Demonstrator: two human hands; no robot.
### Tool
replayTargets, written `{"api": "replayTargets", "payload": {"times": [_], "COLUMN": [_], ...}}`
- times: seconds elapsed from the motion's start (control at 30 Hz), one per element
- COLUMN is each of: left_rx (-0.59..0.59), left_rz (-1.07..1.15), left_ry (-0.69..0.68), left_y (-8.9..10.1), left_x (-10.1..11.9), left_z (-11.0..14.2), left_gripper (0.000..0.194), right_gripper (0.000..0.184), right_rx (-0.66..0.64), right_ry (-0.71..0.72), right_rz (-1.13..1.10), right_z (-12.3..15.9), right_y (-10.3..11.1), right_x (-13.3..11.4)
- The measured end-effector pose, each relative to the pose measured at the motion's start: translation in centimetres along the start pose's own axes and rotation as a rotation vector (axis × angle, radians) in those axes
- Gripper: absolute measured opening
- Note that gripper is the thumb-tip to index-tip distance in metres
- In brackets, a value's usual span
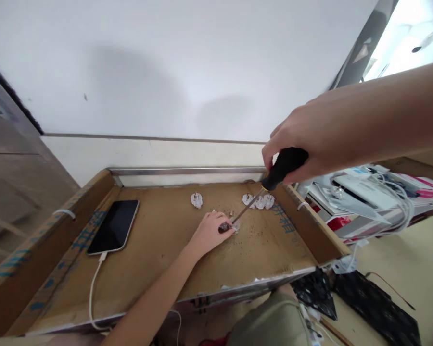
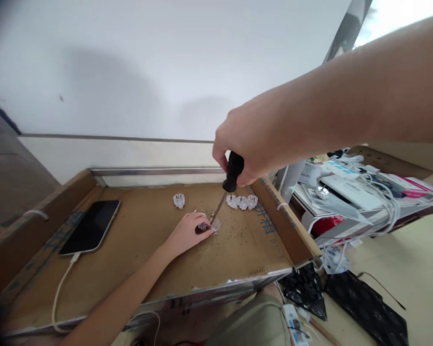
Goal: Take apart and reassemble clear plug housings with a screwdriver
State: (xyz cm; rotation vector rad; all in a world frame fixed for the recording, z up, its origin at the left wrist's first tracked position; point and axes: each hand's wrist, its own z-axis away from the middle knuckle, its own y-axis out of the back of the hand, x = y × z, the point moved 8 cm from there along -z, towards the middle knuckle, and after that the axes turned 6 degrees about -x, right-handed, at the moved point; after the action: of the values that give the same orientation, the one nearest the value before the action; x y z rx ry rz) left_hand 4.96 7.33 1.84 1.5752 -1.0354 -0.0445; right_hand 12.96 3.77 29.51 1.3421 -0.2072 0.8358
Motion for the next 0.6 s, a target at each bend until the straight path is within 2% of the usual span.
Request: {"api": "replayTargets", "payload": {"times": [0.2,0.4,0.6], "left_rx": [0.001,0.012,-0.003], "left_rz": [-0.021,-0.032,-0.082], "left_ry": [0.004,0.006,-0.001], "left_y": [0.0,0.0,-0.2], "left_x": [0.1,0.2,0.4], "left_z": [-0.1,-0.1,-0.2], "left_gripper": [0.011,0.009,0.011], "right_gripper": [0.011,0.018,0.014], "right_rx": [-0.040,-0.092,-0.042], "right_ry": [0.055,0.064,0.064], "right_rz": [0.020,0.032,0.041], "right_z": [-0.1,-0.2,0.0], "right_y": [-0.5,-1.2,-0.6], "right_x": [-1.0,-0.9,-0.9]}}
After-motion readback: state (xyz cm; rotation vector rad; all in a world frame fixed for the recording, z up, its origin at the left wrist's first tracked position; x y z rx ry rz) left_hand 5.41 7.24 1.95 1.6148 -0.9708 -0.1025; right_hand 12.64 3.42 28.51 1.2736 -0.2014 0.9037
